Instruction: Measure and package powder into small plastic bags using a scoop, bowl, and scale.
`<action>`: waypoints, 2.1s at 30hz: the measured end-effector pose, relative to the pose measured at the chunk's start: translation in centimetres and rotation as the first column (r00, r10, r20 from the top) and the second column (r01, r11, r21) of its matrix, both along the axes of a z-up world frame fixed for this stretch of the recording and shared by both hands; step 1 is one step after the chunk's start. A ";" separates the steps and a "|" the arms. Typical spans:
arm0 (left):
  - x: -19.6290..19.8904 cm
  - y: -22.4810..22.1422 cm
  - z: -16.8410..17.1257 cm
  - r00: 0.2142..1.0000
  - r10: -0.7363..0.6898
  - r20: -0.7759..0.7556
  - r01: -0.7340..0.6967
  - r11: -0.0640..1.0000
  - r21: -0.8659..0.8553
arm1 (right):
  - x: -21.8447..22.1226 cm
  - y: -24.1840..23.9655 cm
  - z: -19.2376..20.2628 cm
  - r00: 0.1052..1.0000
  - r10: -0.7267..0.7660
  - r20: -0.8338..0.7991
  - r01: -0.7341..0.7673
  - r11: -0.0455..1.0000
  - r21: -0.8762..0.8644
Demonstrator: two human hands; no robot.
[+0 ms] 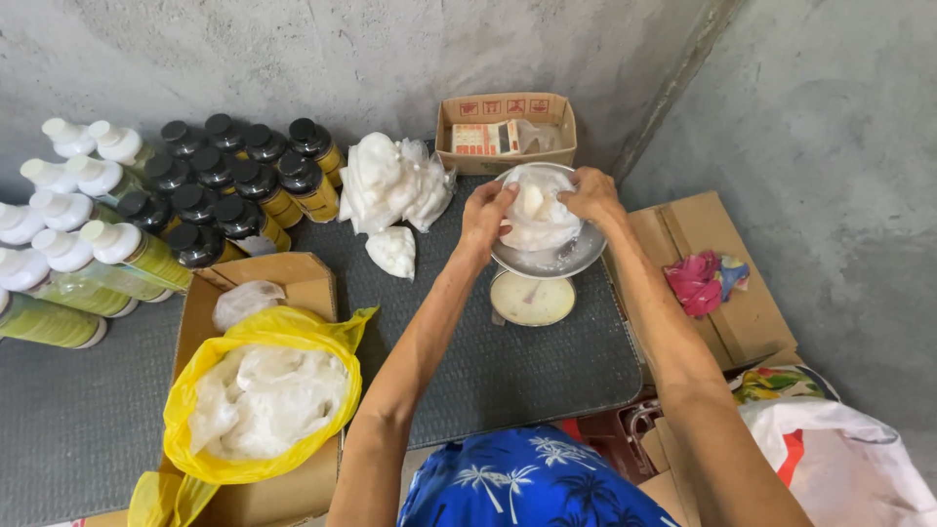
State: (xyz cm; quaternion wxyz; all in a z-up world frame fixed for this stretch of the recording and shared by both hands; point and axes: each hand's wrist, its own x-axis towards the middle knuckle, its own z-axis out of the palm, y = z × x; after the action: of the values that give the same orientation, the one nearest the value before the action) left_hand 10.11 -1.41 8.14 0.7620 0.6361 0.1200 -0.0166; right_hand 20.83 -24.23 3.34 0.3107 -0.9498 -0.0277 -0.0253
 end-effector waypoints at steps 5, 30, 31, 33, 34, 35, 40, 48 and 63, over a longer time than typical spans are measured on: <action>4.5 -1.3 -4.5 0.999 -0.016 0.052 0.023 0.989 -0.143 | -1.1 1.5 3.4 0.996 -0.009 -0.089 0.040 0.933 0.358; 1.9 0.5 10.1 0.910 0.117 0.397 0.051 0.920 -0.389 | -3.9 -0.5 17.4 0.984 0.169 0.048 -0.136 0.563 0.815; 2.2 0.6 10.2 0.909 0.120 0.399 0.049 0.920 -0.390 | -3.9 -0.7 17.8 0.984 0.172 0.050 -0.139 0.564 0.814; 2.8 0.7 10.5 0.904 0.133 0.407 0.040 0.920 -0.390 | -3.9 -1.3 18.7 0.981 0.175 0.087 -0.169 0.540 0.824; 2.8 0.9 11.1 0.903 0.132 0.408 0.041 0.920 -0.390 | -3.6 -1.6 19.1 0.981 0.174 0.088 -0.170 0.541 0.824; 2.8 1.1 11.7 0.903 0.130 0.409 0.044 0.920 -0.389 | -3.4 -2.0 19.4 0.977 0.190 0.101 -0.186 0.514 0.837; 3.9 2.4 13.4 0.892 0.133 0.431 0.035 0.932 -0.361 | -3.0 -2.9 21.9 0.965 0.216 0.150 -0.239 0.483 0.842; 4.1 5.0 14.0 0.840 0.070 0.538 -0.032 0.996 -0.078 | -2.0 -4.5 21.1 0.891 0.250 0.379 -0.402 0.822 0.404; 2.6 6.2 15.1 0.816 -0.065 0.575 0.003 0.994 0.108 | -5.9 -5.3 22.1 0.868 0.412 0.279 -0.413 0.285 0.865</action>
State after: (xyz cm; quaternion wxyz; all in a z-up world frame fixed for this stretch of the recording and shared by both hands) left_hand 12.71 4.75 23.19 0.7286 0.6513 -0.1273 0.1694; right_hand 14.95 -29.54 25.43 0.7681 -0.5866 -0.2530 0.0441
